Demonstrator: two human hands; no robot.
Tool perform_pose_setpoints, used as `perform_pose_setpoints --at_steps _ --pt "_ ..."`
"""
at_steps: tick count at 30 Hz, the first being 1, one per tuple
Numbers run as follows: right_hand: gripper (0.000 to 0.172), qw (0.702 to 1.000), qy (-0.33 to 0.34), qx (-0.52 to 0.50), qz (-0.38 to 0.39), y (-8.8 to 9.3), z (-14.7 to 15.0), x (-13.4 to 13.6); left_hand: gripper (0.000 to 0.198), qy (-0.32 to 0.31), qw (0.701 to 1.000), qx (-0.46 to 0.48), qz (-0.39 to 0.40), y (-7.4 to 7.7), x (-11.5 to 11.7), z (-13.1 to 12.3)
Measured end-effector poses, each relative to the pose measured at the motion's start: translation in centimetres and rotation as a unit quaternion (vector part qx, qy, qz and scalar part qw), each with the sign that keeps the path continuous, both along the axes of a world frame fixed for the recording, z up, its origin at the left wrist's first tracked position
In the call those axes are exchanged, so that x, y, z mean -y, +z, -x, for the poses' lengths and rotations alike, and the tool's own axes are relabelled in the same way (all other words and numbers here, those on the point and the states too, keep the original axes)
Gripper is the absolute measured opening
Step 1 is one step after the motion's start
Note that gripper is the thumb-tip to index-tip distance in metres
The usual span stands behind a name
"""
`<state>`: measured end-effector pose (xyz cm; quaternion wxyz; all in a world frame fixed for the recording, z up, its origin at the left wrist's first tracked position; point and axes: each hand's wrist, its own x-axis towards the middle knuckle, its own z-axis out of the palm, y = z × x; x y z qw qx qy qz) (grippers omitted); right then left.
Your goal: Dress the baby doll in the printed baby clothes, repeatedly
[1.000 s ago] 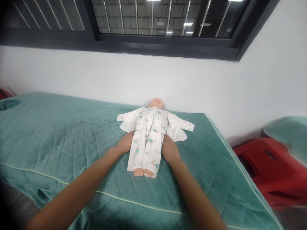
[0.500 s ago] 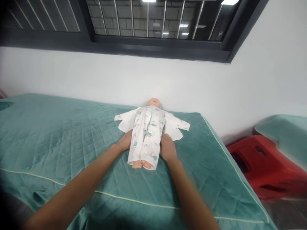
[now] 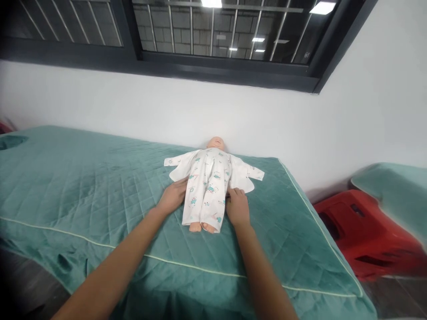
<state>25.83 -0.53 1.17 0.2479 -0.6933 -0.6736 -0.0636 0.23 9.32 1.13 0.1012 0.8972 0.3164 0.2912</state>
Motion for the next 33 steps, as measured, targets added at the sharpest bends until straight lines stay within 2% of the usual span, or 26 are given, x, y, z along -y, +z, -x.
perform_pose_setpoints --at_steps 3,8,11,13,14,16,19,20,22,26,28,30,33 --pt "0.023 1.0 -0.006 0.006 0.002 0.1 0.0 0.5 0.046 0.008 1.0 -0.012 -0.001 -0.5 0.6 1.0" --pt "0.022 1.0 -0.018 0.018 0.003 0.4 0.6 1.1 0.043 0.002 0.999 -0.031 0.01 -1.0 0.6 1.1" --pt "0.021 1.0 -0.022 0.016 -0.001 0.1 0.7 1.4 0.03 -0.005 1.0 0.015 0.024 -1.2 0.1 1.1" --pt "0.023 0.999 -0.026 -0.019 -0.004 -0.1 0.2 1.2 0.02 0.018 0.996 0.074 0.041 -1.4 -0.7 1.2" --pt "0.024 0.998 -0.035 -0.045 -0.003 -0.2 -0.3 1.0 0.018 0.05 0.992 0.101 0.05 -1.5 -1.1 1.4" --pt "0.031 0.994 -0.068 -0.089 -0.002 -0.2 -2.0 0.2 0.025 0.166 0.976 0.124 0.066 -1.7 -2.3 1.6" --pt "0.035 0.986 -0.138 -0.093 -0.001 0.2 -5.0 -1.3 0.041 0.354 0.928 0.082 0.079 -2.0 -4.0 1.9" --pt "0.032 0.983 -0.158 -0.088 0.001 0.4 -5.8 -1.7 0.044 0.393 0.914 0.063 0.078 -2.0 -4.5 1.9" --pt "0.028 0.977 -0.198 -0.081 0.007 0.7 -6.9 -2.3 0.046 0.429 0.9 0.038 0.07 -2.2 -5.2 1.8" --pt "0.048 0.956 -0.284 -0.023 0.071 1.5 -6.9 -2.5 0.03 0.428 0.901 0.036 0.057 -2.4 -5.5 1.6" --pt "0.048 0.945 -0.302 -0.015 0.128 1.8 -6.7 -2.4 0.023 0.408 0.908 0.075 0.066 -2.2 -5.3 1.7" --pt "0.044 0.939 -0.299 -0.039 0.167 2.0 -6.7 -2.4 0.019 0.373 0.91 0.155 0.098 -2.0 -5.1 1.9" --pt "0.037 0.938 -0.294 -0.065 0.173 1.9 -6.9 -2.4 0.022 0.333 0.896 0.255 0.144 -1.2 -4.9 1.9"
